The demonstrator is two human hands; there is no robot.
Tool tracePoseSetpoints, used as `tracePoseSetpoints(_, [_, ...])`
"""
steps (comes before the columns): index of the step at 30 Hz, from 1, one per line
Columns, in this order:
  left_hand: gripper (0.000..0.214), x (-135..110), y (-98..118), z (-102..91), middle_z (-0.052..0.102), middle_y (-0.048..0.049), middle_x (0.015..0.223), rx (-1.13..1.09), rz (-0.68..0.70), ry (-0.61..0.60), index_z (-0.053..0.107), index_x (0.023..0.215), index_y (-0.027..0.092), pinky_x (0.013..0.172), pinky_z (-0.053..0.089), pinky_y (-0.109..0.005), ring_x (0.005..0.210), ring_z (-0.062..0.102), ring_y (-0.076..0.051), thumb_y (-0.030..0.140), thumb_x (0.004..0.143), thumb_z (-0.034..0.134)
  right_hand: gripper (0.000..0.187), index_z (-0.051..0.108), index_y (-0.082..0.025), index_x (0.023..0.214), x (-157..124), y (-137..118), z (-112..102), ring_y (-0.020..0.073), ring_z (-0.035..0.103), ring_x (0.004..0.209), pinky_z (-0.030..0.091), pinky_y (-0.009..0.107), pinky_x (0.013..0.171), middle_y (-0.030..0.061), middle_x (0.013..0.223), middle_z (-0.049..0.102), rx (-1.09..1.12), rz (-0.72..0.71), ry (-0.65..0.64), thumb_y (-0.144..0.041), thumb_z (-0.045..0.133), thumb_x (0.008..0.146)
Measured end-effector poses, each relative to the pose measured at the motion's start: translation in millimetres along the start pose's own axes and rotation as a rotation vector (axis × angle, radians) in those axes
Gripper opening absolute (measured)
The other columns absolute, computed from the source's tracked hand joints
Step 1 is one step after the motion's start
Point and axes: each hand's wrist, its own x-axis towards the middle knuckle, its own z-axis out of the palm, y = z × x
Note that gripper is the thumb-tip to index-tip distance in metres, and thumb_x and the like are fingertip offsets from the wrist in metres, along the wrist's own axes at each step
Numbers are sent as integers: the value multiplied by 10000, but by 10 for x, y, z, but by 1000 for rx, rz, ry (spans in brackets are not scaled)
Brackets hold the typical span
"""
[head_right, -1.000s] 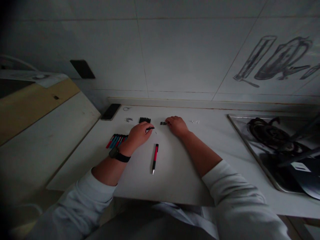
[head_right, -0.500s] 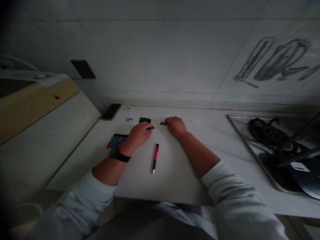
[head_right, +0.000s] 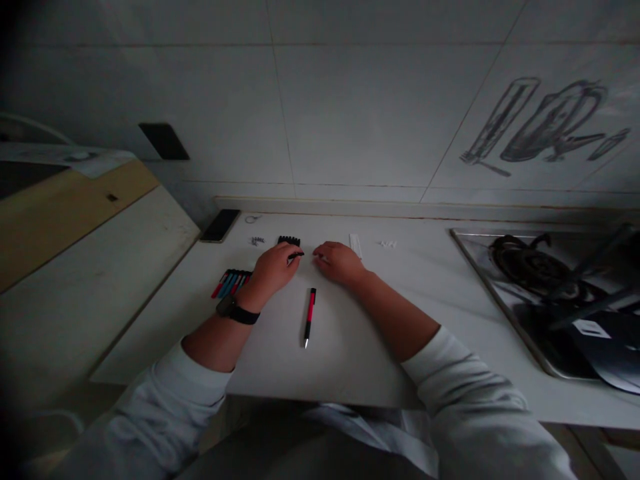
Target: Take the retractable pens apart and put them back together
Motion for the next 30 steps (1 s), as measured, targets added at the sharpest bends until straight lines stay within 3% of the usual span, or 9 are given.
tracePoseSetpoints(4, [215,2,-9,7,710,-72,1125,17,-5,11,718,1142,225,888,526,-333,1027,672,-229,226,973,586,207,757,-197,1097,15,-180,61,205,656,992,460,278,877,97,1061,704,-49,0,-90,-296,612,988])
tracePoseSetpoints(8, [212,5,-15,16,714,-76,1129,24,0,4,722,1135,225,891,526,-339,1028,674,-234,224,971,588,184,760,-206,1041,20,-160,118,198,657,981,461,274,873,89,1072,696,-110,38,-123,-206,583,991])
tracePoseSetpoints(15, [214,-2,-17,17,722,-70,1115,31,19,7,724,1133,226,873,530,-321,992,678,-217,223,970,585,228,705,-168,1089,-45,-105,159,224,607,1038,449,320,922,128,1122,672,-206,-59,-67,-214,487,1041])
tracePoseSetpoints(18, [216,-4,-31,33,724,-68,1111,38,20,9,724,1134,227,861,533,-316,1002,679,-217,229,969,585,243,695,-185,1116,-28,4,0,214,609,1006,456,315,899,110,1106,679,-91,15,81,-193,466,1035])
tracePoseSetpoints(23, [226,-6,-43,53,725,-65,1129,18,28,-6,728,1142,217,879,534,-326,1006,683,-214,226,971,579,227,710,-191,1051,-90,602,-494,233,620,983,477,357,907,120,1066,682,75,140,515,-229,493,992])
tracePoseSetpoints(26, [225,-1,-35,56,726,-66,1136,5,25,-15,735,1135,219,887,534,-332,1010,687,-220,213,961,591,191,715,-184,981,-317,1112,-687,228,636,908,488,353,850,107,992,707,101,332,702,-243,541,927])
tracePoseSetpoints(30, [220,2,-43,82,729,-69,1122,6,22,-28,742,1120,222,881,532,-331,1001,691,-222,206,957,596,199,722,-175,983,-735,1636,-683,206,644,784,483,334,783,78,864,736,131,651,690,-264,579,875])
